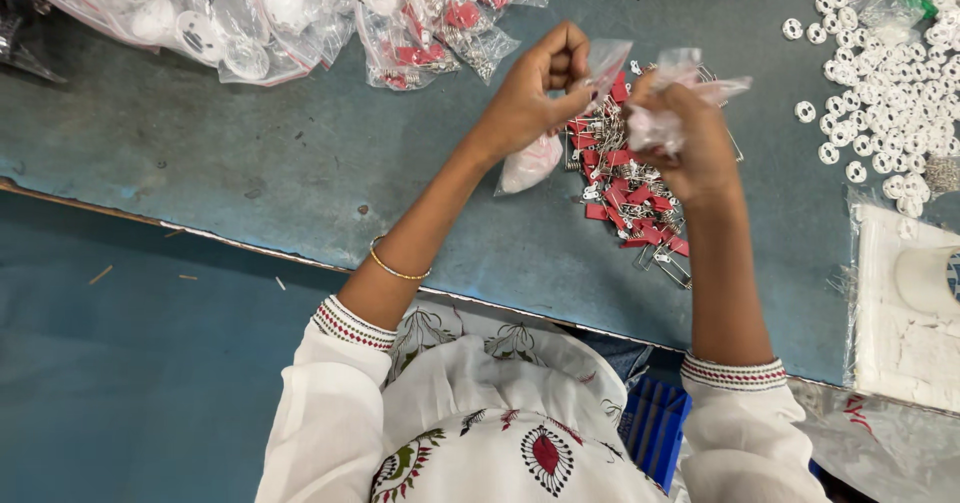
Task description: The person sits at a work table and packs small red and silver metal components into small clear plastic bags by hand. They open each bag, insert the parts, seal it, and set the filled bag aside, repeating the process with a pile of loose components.
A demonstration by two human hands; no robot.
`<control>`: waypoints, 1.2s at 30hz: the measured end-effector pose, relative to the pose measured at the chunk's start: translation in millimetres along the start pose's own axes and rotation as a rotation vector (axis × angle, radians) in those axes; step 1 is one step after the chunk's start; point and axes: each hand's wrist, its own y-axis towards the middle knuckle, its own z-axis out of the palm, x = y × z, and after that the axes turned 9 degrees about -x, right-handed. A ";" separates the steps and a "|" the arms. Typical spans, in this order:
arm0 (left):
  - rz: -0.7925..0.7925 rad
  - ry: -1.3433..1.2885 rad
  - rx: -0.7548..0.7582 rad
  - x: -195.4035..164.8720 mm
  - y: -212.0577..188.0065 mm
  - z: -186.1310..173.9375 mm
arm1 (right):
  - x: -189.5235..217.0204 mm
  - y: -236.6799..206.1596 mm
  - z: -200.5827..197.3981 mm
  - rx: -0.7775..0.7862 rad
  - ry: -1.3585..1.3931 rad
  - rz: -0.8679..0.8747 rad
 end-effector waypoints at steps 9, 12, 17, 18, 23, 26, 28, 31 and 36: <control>-0.111 -0.040 -0.072 -6.2 1.3 -5.7 | -3.5 -5.0 28.0 -0.110 -0.474 -0.156; 0.002 0.054 -0.221 -5.1 1.9 -7.1 | -6.3 -4.7 30.0 -0.078 -0.497 -0.178; 0.277 0.367 -0.450 -4.8 0.9 -3.7 | 9.6 -10.9 33.4 -0.038 -0.177 -0.107; 0.262 0.395 -0.480 -5.5 0.6 -2.7 | 13.0 -11.8 35.0 0.018 -0.124 -0.106; 0.195 0.481 -0.486 -6.8 -7.6 12.8 | 0.2 -10.7 56.9 0.138 0.057 -0.262; 0.232 0.517 -0.496 -8.8 -9.5 17.8 | -18.6 -4.6 75.4 0.048 -0.102 -0.518; 0.267 0.515 -0.539 -11.2 -9.4 17.8 | -21.6 -3.6 78.4 -0.026 -0.300 -0.584; 0.270 0.552 -0.563 -13.8 -12.3 18.5 | -21.6 -3.7 81.0 -0.069 -0.434 -0.633; 0.323 0.514 -0.485 -12.5 -19.2 22.2 | -21.2 -5.7 81.2 -0.144 -0.758 -0.991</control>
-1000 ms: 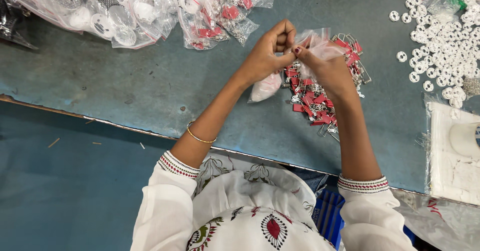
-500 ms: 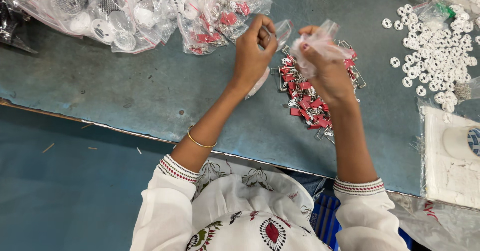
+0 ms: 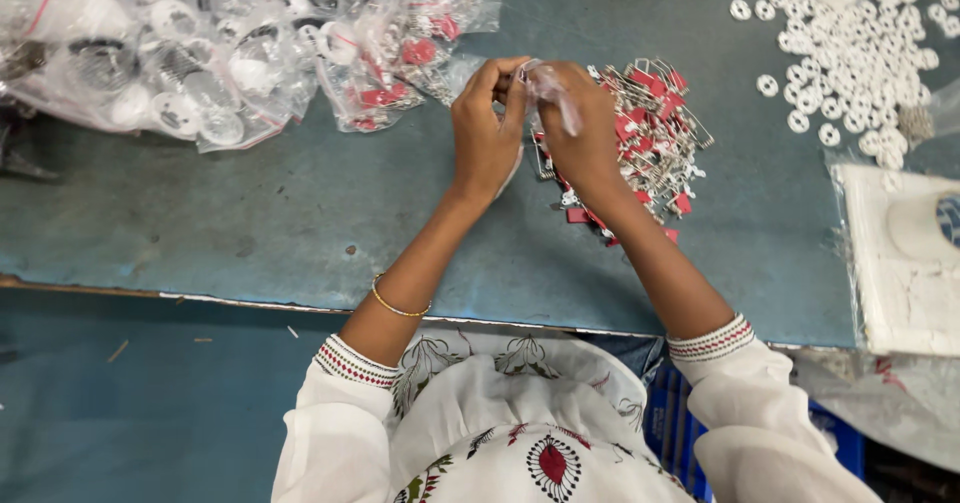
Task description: The person sits at a work table and packs small red and silver metal components into small clear plastic bags by hand. They open each bag, insert the parts, seal it, and set the filled bag aside, repeating the process with a pile of loose components.
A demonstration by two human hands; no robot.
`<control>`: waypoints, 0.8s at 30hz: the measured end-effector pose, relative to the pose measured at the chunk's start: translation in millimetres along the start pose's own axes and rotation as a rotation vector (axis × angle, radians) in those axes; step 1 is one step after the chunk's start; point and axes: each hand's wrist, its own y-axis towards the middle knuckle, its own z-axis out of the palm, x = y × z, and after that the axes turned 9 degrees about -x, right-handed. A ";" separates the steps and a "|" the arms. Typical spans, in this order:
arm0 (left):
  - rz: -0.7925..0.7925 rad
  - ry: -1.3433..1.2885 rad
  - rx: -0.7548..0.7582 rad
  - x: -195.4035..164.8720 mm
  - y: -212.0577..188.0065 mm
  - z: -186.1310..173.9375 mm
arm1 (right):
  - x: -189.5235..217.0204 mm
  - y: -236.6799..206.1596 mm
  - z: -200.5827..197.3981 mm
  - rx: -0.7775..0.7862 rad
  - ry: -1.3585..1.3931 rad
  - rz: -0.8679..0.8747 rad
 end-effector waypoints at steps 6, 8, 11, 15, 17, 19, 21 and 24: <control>0.039 0.036 0.102 1.9 -3.6 -1.2 | -2.0 -6.4 -1.2 -0.008 -0.116 -0.014; 0.044 0.048 0.121 0.6 -6.4 -0.5 | -3.0 -9.2 -0.1 -0.029 -0.209 -0.061; 0.034 0.050 0.155 -2.2 -11.8 1.0 | -8.0 -9.6 3.1 0.009 -0.243 0.084; -0.002 0.009 0.178 1.2 -12.9 0.1 | -18.6 -2.3 5.5 0.139 -0.109 0.358; -0.140 -0.102 0.157 8.0 -8.1 -1.2 | -23.8 4.8 1.8 0.241 0.288 0.676; -0.376 -0.284 0.119 16.3 -2.5 -3.6 | -26.4 9.4 -7.3 0.330 0.399 0.895; -0.435 -0.385 0.088 23.6 1.3 -3.9 | -26.9 12.2 -15.5 0.366 0.568 1.013; -0.487 -0.412 0.070 29.8 4.3 -7.4 | -27.9 17.1 -23.9 0.332 0.798 0.999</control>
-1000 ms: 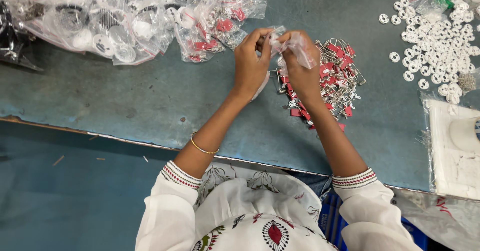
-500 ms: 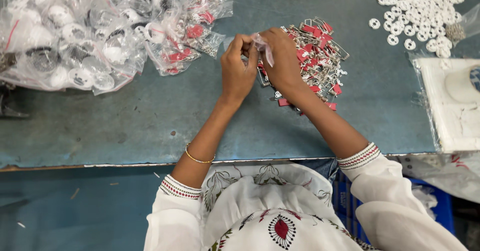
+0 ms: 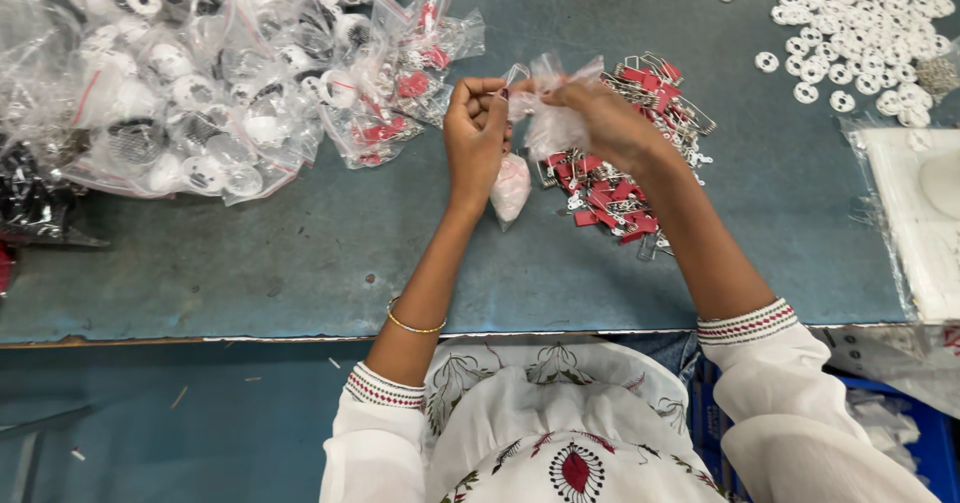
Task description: The person sits at a work table and packs small red and silver metal components into small clear plastic bags by hand. They open each bag, insert the parts, seal it, and set the filled bag aside, repeating the process with a pile of loose components.
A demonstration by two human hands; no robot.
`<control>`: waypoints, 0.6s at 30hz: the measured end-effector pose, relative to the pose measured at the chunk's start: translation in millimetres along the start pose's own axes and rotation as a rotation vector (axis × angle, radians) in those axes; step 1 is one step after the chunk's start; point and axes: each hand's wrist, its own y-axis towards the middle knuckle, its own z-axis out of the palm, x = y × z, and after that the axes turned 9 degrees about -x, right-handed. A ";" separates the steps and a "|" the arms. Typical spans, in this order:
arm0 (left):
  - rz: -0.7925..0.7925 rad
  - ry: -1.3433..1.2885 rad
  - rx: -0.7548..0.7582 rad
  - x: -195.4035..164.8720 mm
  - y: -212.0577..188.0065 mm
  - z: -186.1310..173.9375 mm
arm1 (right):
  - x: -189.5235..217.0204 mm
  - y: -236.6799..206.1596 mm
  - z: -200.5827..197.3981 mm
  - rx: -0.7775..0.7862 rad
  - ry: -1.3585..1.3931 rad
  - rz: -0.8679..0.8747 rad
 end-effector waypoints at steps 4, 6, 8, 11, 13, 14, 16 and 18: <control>-0.001 0.009 -0.006 -2.3 2.3 0.9 | 7.7 6.2 -8.7 -0.031 -0.019 -0.117; -0.014 0.097 0.027 -3.7 0.9 3.4 | 5.7 10.0 -11.0 -0.068 -0.037 -0.210; -0.019 0.141 0.069 -4.1 -2.9 6.7 | -0.7 13.5 -9.4 -0.115 -0.058 -0.332; -0.010 0.150 0.119 -2.9 -9.7 10.8 | -12.5 28.2 4.8 -0.301 -0.410 -0.765; 0.002 0.160 0.105 -1.3 -12.6 12.0 | -21.7 31.3 15.7 -0.507 -0.648 -0.783; 0.026 0.156 0.084 -0.1 -13.8 12.0 | -27.7 31.3 23.0 -0.611 -0.767 -0.786; 0.074 0.147 0.041 3.6 -15.0 11.7 | -38.0 29.7 37.6 -0.592 -0.804 -0.853; 0.134 0.112 -0.008 8.7 -12.8 10.2 | -46.1 26.5 50.1 -0.543 -0.779 -0.866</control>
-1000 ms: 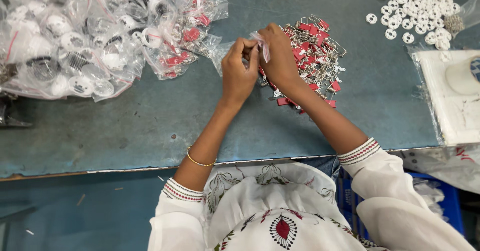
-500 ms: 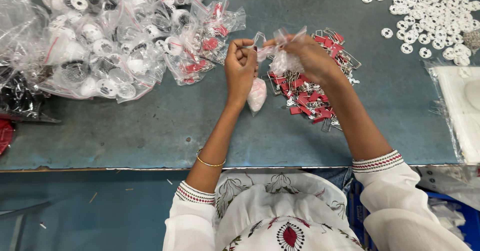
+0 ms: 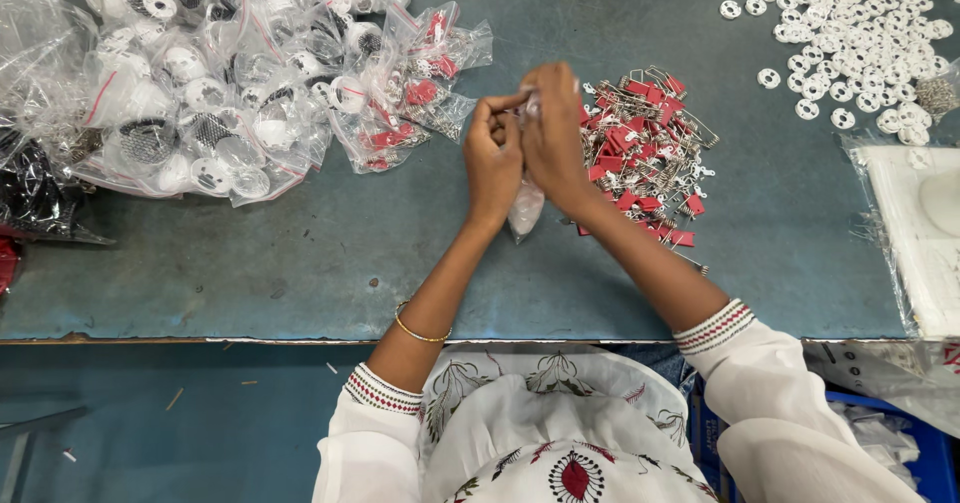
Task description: The person sits at a work table and packs small red and silver metal components into small clear plastic bags by hand. They open each bag, insert the parts, seal it, and set the filled bag aside, repeating the process with a pile of loose components.
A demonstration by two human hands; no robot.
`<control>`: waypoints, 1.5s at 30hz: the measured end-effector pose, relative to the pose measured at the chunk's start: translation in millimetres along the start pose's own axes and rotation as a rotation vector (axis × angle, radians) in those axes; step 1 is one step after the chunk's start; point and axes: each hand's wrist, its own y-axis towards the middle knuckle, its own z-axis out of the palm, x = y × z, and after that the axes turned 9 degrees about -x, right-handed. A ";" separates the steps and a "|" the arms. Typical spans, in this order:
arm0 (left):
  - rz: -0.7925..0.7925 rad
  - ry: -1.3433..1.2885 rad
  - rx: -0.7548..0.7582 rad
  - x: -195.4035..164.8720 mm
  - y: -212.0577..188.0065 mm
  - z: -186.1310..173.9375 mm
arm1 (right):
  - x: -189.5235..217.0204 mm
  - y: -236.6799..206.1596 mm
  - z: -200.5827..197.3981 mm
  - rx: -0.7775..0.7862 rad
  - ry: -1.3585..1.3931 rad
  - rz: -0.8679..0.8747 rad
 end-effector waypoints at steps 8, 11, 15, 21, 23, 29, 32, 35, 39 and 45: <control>0.019 -0.068 -0.139 23.6 10.1 -16.5 | 12.0 -32.4 -4.0 0.346 0.311 0.020; -0.102 -0.205 -0.150 23.7 9.8 -15.1 | 7.7 -20.0 -21.6 0.344 0.292 0.021; -0.102 -0.179 -0.135 14.7 9.5 -10.8 | 17.2 -7.9 -33.1 0.240 0.329 0.163; -0.045 -0.056 -0.097 0.9 3.9 -10.2 | 29.8 1.4 -33.2 0.110 0.219 0.278; 0.014 0.016 -0.057 -0.7 2.3 -8.6 | 25.1 5.2 -32.3 0.114 0.162 0.254; 0.171 0.128 0.004 1.8 -1.8 -5.3 | 14.1 -5.0 -26.2 0.128 -0.081 0.165; 0.145 0.126 -0.060 5.8 0.6 -8.3 | 13.9 -1.6 -32.3 0.418 0.452 0.344; 0.049 -0.024 -0.057 9.2 6.6 -13.3 | 19.2 0.7 -37.7 0.608 0.513 0.450; -0.137 -0.148 -0.028 9.5 10.7 -14.8 | 25.3 2.1 -38.1 0.489 0.261 0.163; -0.199 -0.170 0.170 6.5 8.1 -16.3 | 13.8 7.5 -46.8 0.237 -0.155 0.000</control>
